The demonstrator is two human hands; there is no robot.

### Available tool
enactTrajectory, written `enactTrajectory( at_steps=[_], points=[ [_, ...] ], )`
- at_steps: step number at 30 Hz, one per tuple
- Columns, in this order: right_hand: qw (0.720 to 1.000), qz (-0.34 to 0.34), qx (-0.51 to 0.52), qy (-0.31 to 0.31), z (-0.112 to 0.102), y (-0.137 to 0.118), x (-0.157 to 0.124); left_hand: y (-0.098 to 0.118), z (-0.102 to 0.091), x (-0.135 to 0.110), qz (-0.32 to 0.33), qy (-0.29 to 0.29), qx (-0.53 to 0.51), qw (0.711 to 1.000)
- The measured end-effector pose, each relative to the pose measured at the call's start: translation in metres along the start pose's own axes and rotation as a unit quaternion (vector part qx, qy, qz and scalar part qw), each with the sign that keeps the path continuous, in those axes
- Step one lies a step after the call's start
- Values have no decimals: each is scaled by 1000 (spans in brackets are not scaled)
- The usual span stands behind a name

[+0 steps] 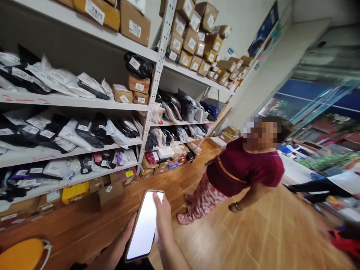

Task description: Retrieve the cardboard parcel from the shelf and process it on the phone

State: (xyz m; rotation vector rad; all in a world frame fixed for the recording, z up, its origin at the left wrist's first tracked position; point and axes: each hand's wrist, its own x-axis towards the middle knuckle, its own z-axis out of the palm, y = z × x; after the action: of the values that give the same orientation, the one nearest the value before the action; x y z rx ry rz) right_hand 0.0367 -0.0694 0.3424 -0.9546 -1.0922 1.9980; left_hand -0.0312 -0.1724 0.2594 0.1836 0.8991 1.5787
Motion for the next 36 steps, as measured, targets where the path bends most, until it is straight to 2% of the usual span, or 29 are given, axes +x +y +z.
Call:
enactTrajectory(
  at_steps=[3,6,9,11,13,15,17,19,21,23,25,30,33,36],
  points=[
    [997,0,18,-80,-42,-14,-36,-12,53,-38,-52,0,-4,999],
    [972,8,-52,-227,-89,-28,-75,-23,95,-75,-56,-10,-43,997],
    [929,18,-96,-356,-127,-32,-108,-39,115,-98,-41,-5,-46,998],
    [918,3,-113,-380,-143,-31,-124,-49,121,-110,-38,11,-29,999],
    [918,-7,-115,-380,-151,-29,-136,-57,126,-119,-39,23,-16,999],
    [923,7,-84,-375,-152,-26,-144,-61,130,-128,-36,27,-13,999],
    [938,37,-53,-340,-149,-22,-148,-63,133,-136,-28,32,-14,999],
    [961,46,-44,-269,-141,-17,-150,-64,133,-143,-22,26,0,999],
    [982,19,-45,-182,-128,-14,-151,-66,127,-147,-14,5,35,999],
    [994,-19,-23,-110,-113,-13,-152,-70,117,-150,-18,-8,80,997],
    [997,-36,10,-61,-98,-12,-153,-74,104,-152,-31,-9,104,994],
    [998,-61,14,-25,-72,-2,-159,-77,79,-161,-46,1,91,995],
    [997,-68,22,-20,-65,5,-166,-69,78,-171,-55,3,97,994],
    [997,-51,28,-42,-62,8,-176,-59,79,-180,-62,-27,71,995]
  ],
)
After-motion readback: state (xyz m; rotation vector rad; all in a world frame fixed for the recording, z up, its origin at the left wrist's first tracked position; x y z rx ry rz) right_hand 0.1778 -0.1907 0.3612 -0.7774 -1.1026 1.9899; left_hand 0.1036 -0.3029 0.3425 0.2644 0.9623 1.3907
